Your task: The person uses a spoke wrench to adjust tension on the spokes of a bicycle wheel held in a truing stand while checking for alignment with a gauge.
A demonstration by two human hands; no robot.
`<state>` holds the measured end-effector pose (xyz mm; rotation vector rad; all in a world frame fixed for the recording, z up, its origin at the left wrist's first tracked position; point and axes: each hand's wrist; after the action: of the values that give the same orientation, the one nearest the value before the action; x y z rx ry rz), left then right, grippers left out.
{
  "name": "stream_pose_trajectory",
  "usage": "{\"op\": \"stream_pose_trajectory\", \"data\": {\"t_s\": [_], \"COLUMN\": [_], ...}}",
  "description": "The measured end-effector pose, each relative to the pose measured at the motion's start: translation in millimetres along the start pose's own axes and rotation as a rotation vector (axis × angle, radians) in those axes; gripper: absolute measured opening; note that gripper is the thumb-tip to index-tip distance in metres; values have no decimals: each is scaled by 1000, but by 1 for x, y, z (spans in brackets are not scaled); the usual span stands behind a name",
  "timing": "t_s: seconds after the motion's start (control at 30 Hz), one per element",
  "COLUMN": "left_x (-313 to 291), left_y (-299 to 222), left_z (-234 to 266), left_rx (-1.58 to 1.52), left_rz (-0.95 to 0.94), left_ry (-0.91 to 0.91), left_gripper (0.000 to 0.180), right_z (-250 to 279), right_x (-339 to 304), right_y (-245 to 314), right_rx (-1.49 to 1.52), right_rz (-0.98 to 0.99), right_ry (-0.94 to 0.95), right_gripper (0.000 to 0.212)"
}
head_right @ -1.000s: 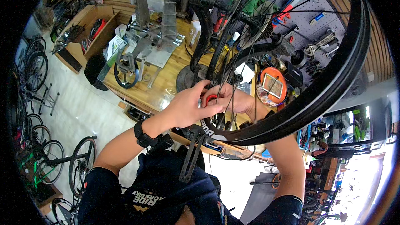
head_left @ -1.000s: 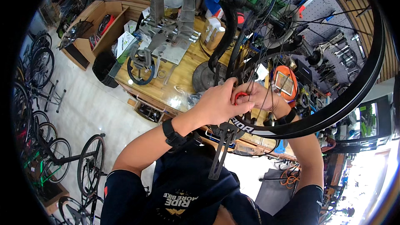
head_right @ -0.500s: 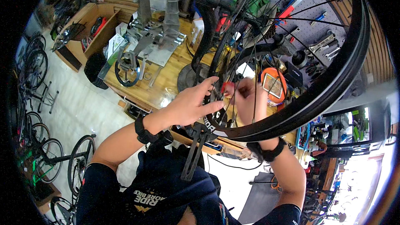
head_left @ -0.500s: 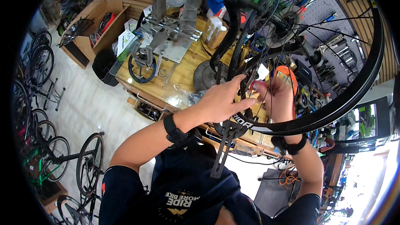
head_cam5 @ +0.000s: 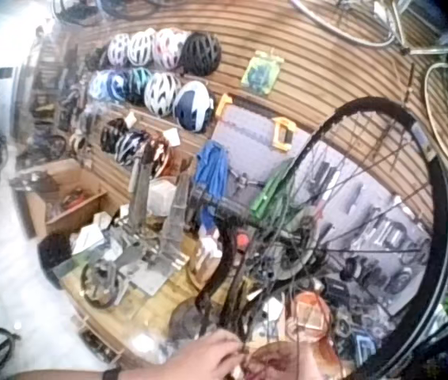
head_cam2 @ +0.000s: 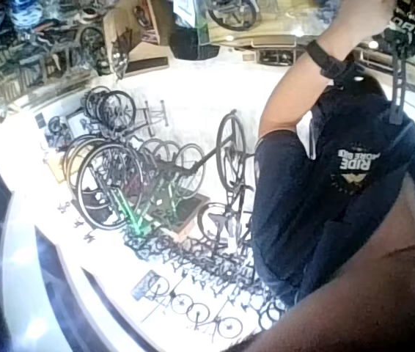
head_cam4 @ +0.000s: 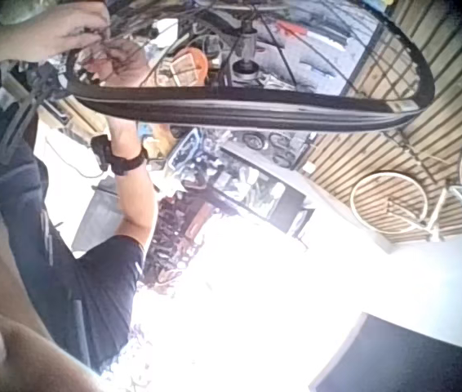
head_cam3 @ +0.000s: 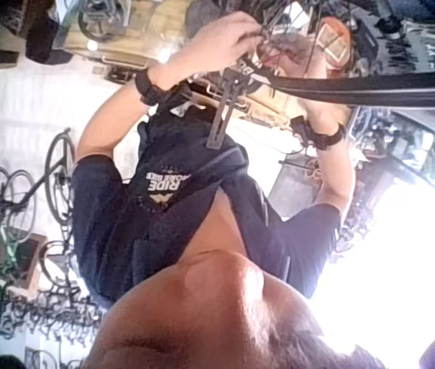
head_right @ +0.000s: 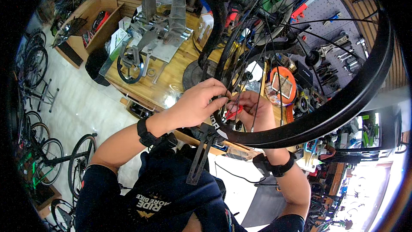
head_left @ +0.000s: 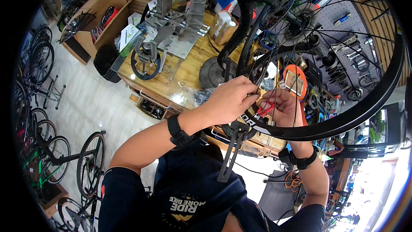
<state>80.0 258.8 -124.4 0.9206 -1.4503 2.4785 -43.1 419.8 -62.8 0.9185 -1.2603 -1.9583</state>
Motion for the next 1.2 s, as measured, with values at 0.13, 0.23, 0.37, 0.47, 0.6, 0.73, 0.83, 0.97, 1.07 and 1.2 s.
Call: {"op": "stream_pose_trajectory", "data": {"t_s": [0.13, 0.23, 0.37, 0.47, 0.6, 0.73, 0.83, 0.97, 1.07, 1.2], "left_x": [0, -1, -1, 1, 7, 2, 0, 1, 1, 1], "left_y": [2, 4, 4, 1, -7, -4, 3, 4, 6, 4], "left_z": [1, -1, -2, -2, 5, 0, -4, -3, -3, -1], "left_rx": [0, 31, 55, 74, 26, 78, 104, 96, 108, 62], "left_rz": [56, 79, 96, 99, 198, 137, 100, 111, 84, 111], "left_ry": [12, 15, 3, -18, 72, 50, 34, 56, 53, 17], "left_gripper": [19, 19, 19, 20, 21, 20, 20, 21, 21, 19], "right_z": [-2, -5, -13, -15, -14, -15, -10, -13, -13, -2], "right_x": [1, 0, 2, 2, 1, 2, 3, 4, 1, -3], "right_y": [7, 7, 4, 5, 0, 5, 0, 4, 7, 23], "right_rx": [54, 92, 17, -7, 27, 53, 89, 60, 2, 127], "right_rz": [-9, -7, -14, -6, -32, 11, -29, -97, -44, -194], "right_ry": [-34, -30, -136, -177, -157, -117, -66, -19, 96, 267], "right_gripper": [21, 21, 21, 20, 22, 25, 24, 28, 32, 35]}}
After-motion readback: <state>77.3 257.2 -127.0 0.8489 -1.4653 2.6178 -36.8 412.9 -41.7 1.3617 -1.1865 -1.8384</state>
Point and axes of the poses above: each hand's wrist, its own x-axis towards the middle knuckle, its own z-axis out of the back of the hand, y = z × x, and after that the axes turned 12 degrees about -z, right-handed
